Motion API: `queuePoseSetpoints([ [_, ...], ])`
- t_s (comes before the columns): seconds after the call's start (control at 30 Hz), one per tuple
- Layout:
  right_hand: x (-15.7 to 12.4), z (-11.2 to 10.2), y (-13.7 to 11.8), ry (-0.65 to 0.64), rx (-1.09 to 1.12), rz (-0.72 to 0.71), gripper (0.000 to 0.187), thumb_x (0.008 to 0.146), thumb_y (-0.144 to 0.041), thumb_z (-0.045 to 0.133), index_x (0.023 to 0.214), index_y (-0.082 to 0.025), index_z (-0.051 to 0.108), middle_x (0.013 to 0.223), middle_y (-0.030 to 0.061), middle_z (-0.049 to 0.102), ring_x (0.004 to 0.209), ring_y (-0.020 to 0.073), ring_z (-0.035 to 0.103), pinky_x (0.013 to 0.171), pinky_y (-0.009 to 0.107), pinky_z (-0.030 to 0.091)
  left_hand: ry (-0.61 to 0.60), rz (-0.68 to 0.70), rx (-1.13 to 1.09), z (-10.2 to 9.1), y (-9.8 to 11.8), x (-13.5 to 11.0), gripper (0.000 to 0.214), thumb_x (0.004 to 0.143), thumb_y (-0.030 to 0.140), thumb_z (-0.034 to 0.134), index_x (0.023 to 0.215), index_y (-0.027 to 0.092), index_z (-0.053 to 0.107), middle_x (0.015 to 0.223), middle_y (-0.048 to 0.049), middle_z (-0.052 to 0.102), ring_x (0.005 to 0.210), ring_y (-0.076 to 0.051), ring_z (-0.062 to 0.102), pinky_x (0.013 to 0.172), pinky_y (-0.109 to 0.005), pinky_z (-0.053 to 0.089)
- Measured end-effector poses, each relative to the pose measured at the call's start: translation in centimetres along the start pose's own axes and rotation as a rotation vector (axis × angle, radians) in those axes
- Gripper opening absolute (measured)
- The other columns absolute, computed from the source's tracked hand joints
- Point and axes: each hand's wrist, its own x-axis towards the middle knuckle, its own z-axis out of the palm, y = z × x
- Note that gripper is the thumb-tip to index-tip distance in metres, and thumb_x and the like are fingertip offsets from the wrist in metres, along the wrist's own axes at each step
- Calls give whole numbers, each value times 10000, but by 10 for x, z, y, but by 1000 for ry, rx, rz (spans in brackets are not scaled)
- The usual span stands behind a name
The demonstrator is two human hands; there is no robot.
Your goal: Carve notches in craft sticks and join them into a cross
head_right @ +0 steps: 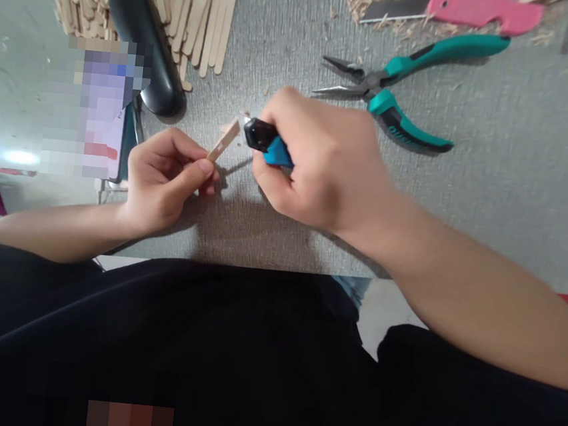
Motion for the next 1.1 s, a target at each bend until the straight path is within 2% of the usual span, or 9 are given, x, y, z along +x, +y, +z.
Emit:
queuePoseSetpoints([
  [0.1, 0, -3, 3, 119, 100, 52, 248, 1035, -533, 591, 968, -313, 684, 830, 50, 771, 764, 261, 709, 744, 438, 553, 22, 134, 8, -1, -5, 1, 270, 1035, 355, 909, 909, 235, 703, 817, 20, 769, 606, -80, 698, 535, -206, 581],
  [0.3, 3, -1, 8, 112, 192, 20, 217, 1031, -487, 703, 953, -284, 717, 767, 31, 760, 716, 237, 720, 703, 403, 552, 43, 234, 47, -1, -11, 0, 380, 1042, 530, 912, 941, 253, 672, 913, 3, 751, 622, -85, 671, 575, -261, 611],
  [0.4, 1, -2, 6, 90, 223, -28, 186, 1024, -449, 734, 955, -279, 763, 727, 8, 730, 653, 221, 679, 662, 396, 532, 43, 224, 34, -2, -13, 0, 397, 1036, 549, 920, 943, 253, 673, 917, 1, 752, 629, -88, 671, 573, -262, 602],
  [0.57, -4, -7, 2, 41, 228, 52, 216, 1073, -496, 716, 1018, -307, 804, 821, 16, 785, 741, 253, 734, 756, 431, 581, -19, 142, 27, -6, -8, 0, 428, 1004, 602, 948, 936, 243, 725, 883, -7, 777, 638, -92, 682, 560, -247, 559],
  [0.77, -4, -8, 4, 49, 224, -76, 190, 1075, -433, 706, 1086, -298, 838, 956, 39, 876, 827, 258, 813, 754, 403, 605, -130, -59, 17, -7, 4, -1, 165, 968, 279, 935, 1017, 201, 799, 794, 5, 808, 601, -98, 724, 546, -205, 587],
  [0.87, -2, -10, 4, 14, 196, -22, 318, 1166, -546, 619, 1183, -327, 849, 1057, 52, 894, 963, 284, 860, 838, 426, 633, -146, -79, 42, -6, 6, 0, 102, 1002, 253, 880, 1067, 192, 831, 801, -9, 821, 606, -97, 729, 542, -191, 586],
  [0.93, -2, -10, 8, 82, 289, 34, 461, 1207, -692, 559, 1251, -327, 837, 1027, 66, 881, 964, 285, 857, 845, 431, 626, -113, -73, 76, -6, 5, 1, 135, 1050, 313, 860, 1005, 195, 816, 725, -2, 777, 559, -89, 682, 493, -180, 533],
  [1.03, -1, -10, 19, 205, 397, 47, 605, 1184, -822, 549, 1280, -291, 825, 901, 60, 818, 796, 240, 773, 768, 402, 558, -73, -70, 99, -5, 6, 1, 223, 1056, 366, 881, 954, 196, 779, 667, 15, 739, 504, -71, 627, 434, -159, 464],
  [1.1, -1, -9, 26, 118, 308, -43, 702, 1179, -866, 482, 1232, -254, 822, 862, 58, 785, 725, 216, 704, 715, 390, 492, -61, -84, 96, -5, 8, 1, 237, 1065, 375, 875, 959, 190, 772, 664, 16, 744, 482, -66, 620, 406, -149, 442],
])
